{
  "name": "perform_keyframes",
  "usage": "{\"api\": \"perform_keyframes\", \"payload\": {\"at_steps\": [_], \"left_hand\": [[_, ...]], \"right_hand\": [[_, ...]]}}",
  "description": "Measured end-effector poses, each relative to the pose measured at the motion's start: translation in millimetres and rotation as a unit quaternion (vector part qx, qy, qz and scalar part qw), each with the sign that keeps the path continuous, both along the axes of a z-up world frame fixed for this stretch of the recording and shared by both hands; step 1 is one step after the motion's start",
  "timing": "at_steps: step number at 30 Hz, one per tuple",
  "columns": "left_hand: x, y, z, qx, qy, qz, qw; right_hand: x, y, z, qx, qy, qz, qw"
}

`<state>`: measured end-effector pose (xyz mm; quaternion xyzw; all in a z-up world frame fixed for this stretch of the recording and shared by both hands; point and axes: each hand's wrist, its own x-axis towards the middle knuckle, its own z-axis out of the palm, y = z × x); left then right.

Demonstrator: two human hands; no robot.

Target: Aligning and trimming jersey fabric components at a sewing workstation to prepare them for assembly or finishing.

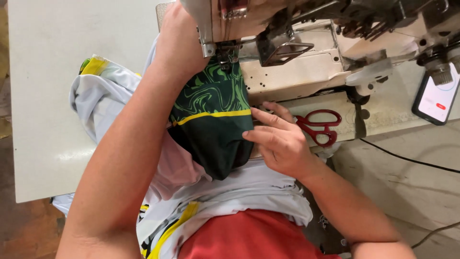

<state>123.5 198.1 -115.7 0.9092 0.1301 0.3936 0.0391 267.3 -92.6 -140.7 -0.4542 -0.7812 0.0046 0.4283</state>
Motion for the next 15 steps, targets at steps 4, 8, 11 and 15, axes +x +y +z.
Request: {"api": "perform_keyframes", "payload": {"at_steps": [4, 8, 11, 15], "left_hand": [[-3.0, -3.9, 3.4, -0.025, 0.031, 0.023, 0.999], [-2.8, -6.5, 13.0, 0.007, 0.020, 0.022, 1.000], [-3.9, -11.7, 20.6, 0.006, 0.015, 0.045, 0.999], [-7.4, -18.6, 30.0, 0.003, 0.004, 0.085, 0.996]], "right_hand": [[-1.7, 18.6, 14.4, 0.115, -0.029, -0.006, 0.993], [-1.8, 24.6, 15.4, 0.136, -0.020, -0.005, 0.991], [-2.1, 29.6, 16.8, 0.110, 0.005, 0.032, 0.993], [-2.1, 36.2, 20.7, 0.112, -0.001, 0.029, 0.993]]}}
